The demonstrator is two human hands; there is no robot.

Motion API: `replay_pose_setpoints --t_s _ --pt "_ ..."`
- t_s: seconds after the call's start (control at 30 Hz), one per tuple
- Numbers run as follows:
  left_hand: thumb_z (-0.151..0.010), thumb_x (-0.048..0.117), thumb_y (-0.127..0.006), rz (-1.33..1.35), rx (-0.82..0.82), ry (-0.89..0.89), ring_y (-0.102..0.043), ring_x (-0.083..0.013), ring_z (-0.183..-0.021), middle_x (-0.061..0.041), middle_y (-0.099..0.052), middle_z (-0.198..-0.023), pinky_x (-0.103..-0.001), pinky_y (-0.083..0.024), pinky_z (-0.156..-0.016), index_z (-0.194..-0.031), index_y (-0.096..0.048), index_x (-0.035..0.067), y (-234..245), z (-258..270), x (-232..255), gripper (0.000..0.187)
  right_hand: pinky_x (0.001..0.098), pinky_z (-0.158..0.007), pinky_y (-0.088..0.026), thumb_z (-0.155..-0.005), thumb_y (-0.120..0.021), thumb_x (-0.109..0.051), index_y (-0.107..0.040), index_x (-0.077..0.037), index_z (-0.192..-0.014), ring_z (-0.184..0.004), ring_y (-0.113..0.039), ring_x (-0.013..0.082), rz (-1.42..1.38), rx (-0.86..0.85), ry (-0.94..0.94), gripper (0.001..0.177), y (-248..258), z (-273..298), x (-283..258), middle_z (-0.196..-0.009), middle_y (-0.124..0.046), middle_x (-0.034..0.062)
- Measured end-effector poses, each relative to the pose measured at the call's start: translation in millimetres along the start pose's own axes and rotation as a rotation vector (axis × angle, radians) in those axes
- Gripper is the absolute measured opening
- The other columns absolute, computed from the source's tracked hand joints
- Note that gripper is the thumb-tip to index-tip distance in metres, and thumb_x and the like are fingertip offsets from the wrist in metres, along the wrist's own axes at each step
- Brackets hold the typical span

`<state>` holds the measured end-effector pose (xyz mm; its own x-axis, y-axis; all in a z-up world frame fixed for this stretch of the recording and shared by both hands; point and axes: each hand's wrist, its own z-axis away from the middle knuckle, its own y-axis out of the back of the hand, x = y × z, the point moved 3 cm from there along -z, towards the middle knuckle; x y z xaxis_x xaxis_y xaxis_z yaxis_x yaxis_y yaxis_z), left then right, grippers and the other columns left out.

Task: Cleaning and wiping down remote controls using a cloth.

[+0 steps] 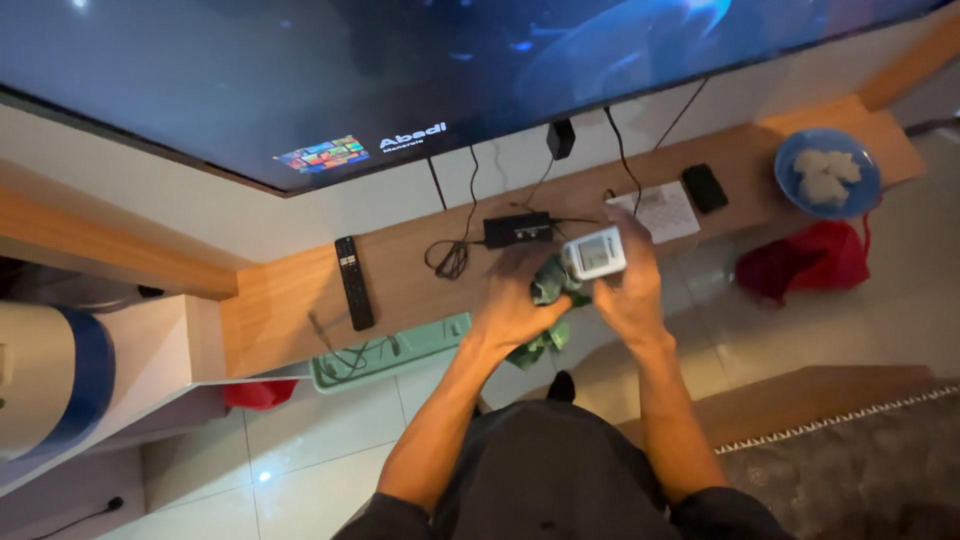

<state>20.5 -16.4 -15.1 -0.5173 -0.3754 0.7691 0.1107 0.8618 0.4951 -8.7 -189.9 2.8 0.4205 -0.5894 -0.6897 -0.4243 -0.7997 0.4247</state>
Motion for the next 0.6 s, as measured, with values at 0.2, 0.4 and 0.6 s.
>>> replay_pose_setpoints --t_s 0.2,0.4,0.6 --pt "-0.068 0.028 -0.082 0.143 -0.014 0.188 -0.069 -0.0361 -0.116 -0.02 -0.072 -0.124 -0.042 -0.056 -0.1 -0.127 -0.067 0.006 6 0 11 0.065 0.0324 -0.11 -0.045 -0.102 -0.061 -0.015 -0.043 -0.001 -0.15 -0.127 -0.057 0.0172 -0.803 -0.148 -0.401 0.053 -30 54 62 -0.139 -0.058 0.0102" --pt "-0.072 0.023 -0.078 0.301 -0.057 0.173 -0.071 -0.0313 -0.116 -0.021 -0.072 -0.122 -0.039 -0.056 -0.1 -0.131 -0.065 0.002 8 0 15 0.064 0.0318 -0.107 -0.046 -0.107 -0.059 -0.028 -0.05 0.001 -0.143 -0.12 -0.059 0.0152 -0.827 -0.135 -0.387 0.047 -32 36 32 -0.133 -0.062 0.0084" --pt "-0.075 0.018 -0.081 0.257 -0.006 0.164 -0.073 -0.0283 -0.107 -0.017 -0.074 -0.117 -0.038 -0.058 -0.095 -0.128 -0.068 0.003 20 6 -5 0.057 0.0306 -0.087 -0.057 -0.107 -0.049 -0.04 -0.06 -0.003 -0.123 -0.096 -0.069 0.0144 -1.094 0.211 -0.623 0.043 -30 37 49 -0.109 -0.069 0.0063"
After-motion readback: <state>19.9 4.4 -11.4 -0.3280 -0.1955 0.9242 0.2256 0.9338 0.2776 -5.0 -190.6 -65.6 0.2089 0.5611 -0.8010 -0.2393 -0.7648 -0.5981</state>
